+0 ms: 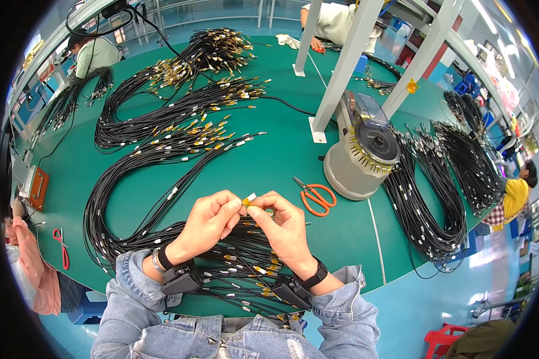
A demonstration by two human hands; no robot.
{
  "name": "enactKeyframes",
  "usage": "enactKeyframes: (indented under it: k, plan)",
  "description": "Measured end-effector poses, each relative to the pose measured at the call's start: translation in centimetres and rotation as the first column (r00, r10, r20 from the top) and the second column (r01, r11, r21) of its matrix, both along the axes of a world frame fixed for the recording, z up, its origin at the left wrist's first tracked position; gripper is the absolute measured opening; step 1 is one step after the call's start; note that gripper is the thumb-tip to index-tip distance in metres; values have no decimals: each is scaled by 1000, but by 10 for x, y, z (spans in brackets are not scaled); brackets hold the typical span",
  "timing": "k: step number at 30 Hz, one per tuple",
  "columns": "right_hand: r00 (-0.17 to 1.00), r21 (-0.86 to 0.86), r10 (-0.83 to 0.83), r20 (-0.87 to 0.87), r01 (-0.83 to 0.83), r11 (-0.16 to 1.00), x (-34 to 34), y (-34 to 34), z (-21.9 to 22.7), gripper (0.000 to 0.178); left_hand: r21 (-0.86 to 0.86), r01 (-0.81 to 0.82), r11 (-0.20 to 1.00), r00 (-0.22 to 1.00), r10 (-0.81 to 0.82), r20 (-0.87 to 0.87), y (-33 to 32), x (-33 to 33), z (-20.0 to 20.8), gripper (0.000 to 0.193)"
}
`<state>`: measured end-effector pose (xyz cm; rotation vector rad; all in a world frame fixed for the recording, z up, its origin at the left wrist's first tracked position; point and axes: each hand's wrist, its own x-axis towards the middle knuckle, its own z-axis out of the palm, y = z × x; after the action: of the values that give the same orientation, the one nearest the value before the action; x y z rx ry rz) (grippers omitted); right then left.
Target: The person picks up a cable, fits a connector onto the end by hand, and trims the excess material using shears. This process is repeated for several more cables throughout the video.
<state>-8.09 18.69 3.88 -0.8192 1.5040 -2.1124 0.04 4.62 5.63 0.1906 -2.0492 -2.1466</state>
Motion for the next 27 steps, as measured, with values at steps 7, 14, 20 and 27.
enactKeyframes:
  k: [7,14,20,27]
  plan:
    - [991,-3,21,135,-21,1000,2,-1,6,14,9,70,998,997,-70,40,0,2,1,27]
    - [973,-102,212,93,-203,974,-7,5,-1,11,272,351,896,919,-385,81,-13,1,8,27]
    - [977,-86,165,-138,-178,980,-6,5,-7,6,411,434,802,838,-527,142,-22,0,7,27]
    - [967,-92,208,-144,-222,971,-7,7,-6,5,307,529,791,810,-578,95,-26,-1,9,26]
